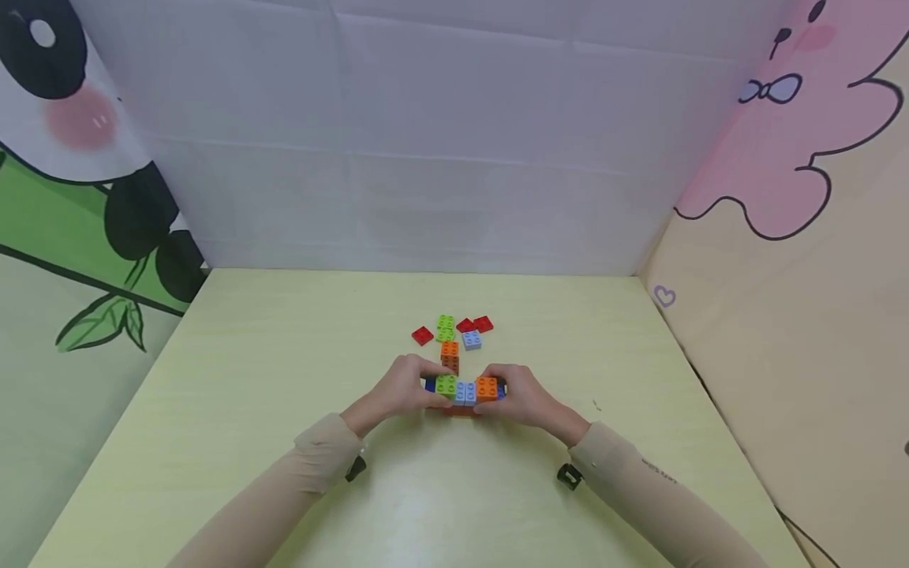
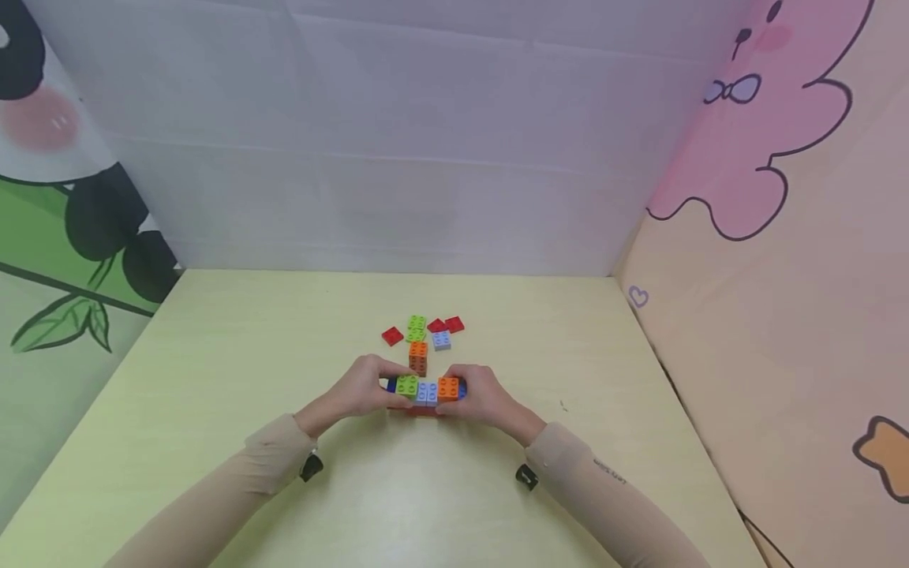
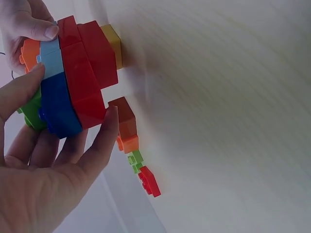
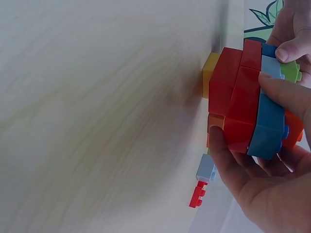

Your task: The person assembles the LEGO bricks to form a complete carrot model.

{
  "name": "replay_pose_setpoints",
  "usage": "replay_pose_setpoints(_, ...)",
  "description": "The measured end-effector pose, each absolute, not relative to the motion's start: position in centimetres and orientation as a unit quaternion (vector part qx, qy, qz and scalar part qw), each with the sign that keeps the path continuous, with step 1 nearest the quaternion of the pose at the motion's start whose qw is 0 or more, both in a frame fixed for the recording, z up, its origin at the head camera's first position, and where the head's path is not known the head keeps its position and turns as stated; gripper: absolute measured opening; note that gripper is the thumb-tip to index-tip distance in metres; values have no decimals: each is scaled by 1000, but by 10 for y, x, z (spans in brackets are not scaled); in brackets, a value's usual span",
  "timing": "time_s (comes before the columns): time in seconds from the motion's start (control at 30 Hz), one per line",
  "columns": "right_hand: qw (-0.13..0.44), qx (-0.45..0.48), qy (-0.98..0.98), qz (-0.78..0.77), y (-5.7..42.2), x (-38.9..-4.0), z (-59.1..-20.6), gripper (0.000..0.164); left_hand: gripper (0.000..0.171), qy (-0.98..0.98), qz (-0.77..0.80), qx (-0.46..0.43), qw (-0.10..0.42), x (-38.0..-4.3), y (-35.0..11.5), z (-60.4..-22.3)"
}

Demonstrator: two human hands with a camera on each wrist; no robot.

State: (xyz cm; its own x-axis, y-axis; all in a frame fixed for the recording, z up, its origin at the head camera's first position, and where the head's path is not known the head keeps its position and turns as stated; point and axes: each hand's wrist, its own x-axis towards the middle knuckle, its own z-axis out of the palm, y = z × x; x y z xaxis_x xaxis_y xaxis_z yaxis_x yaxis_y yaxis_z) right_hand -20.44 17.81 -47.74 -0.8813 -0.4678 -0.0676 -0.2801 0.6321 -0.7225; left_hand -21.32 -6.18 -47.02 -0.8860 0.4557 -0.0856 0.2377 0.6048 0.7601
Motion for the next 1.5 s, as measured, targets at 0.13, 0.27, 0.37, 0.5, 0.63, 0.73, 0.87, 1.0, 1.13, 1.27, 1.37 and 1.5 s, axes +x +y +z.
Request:
replay_pose_setpoints(0.13, 132, -208, 890, -384, 178, -203, -480, 32, 43, 885, 392, 206, 144, -214, -61, -473)
replay_pose_setpoints(0.27, 133, -206, 890, -385, 177, -202, -483, 32, 41, 885, 383, 219, 147, -215, -59, -477)
replay_pose_setpoints(0.37, 129, -202, 891, -385, 177, -201, -484, 32, 38, 885, 387, 214, 143, -214, -58, -479)
replay_pose_setpoints(0.5, 131, -197, 893, -383, 176, -200, -485, 34, 37, 881, 403, 202, 143, -212, -57, -482)
replay_pose_setpoints(0.63, 128, -198, 894, -382, 177, -200, -487, 34, 38, 876, 418, 194, 141, -210, -57, -484)
replay_pose_setpoints(0.73, 122, -201, 893, -384, 178, -201, -488, 34, 38, 875, 424, 188, 139, -210, -56, -484)
replay_pose_setpoints(0.87, 122, -206, 891, -387, 178, -201, -488, 37, 40, 876, 423, 186, 140, -210, -57, -483)
replay_pose_setpoints(1.0, 128, -214, 892, -378, 179, -202, -488, 41, 41, 875, 423, 193, 137, -211, -59, -483)
replay_pose_setpoints(1.13, 142, -220, 892, -369, 181, -204, -484, 45, 39, 874, 425, 195, 135, -211, -59, -484)
replay_pose_setpoints(1.27, 146, -226, 889, -370, 183, -207, -481, 46, 40, 874, 426, 189, 139, -212, -60, -483)
replay_pose_setpoints(1.37, 148, -227, 883, -384, 185, -209, -477, 47, 41, 877, 422, 183, 140, -212, -60, -483)
replay_pose_setpoints(1.5, 142, -232, 865, -422, 188, -213, -474, 40, 41, 878, 421, 181, 139, -212, -59, -483)
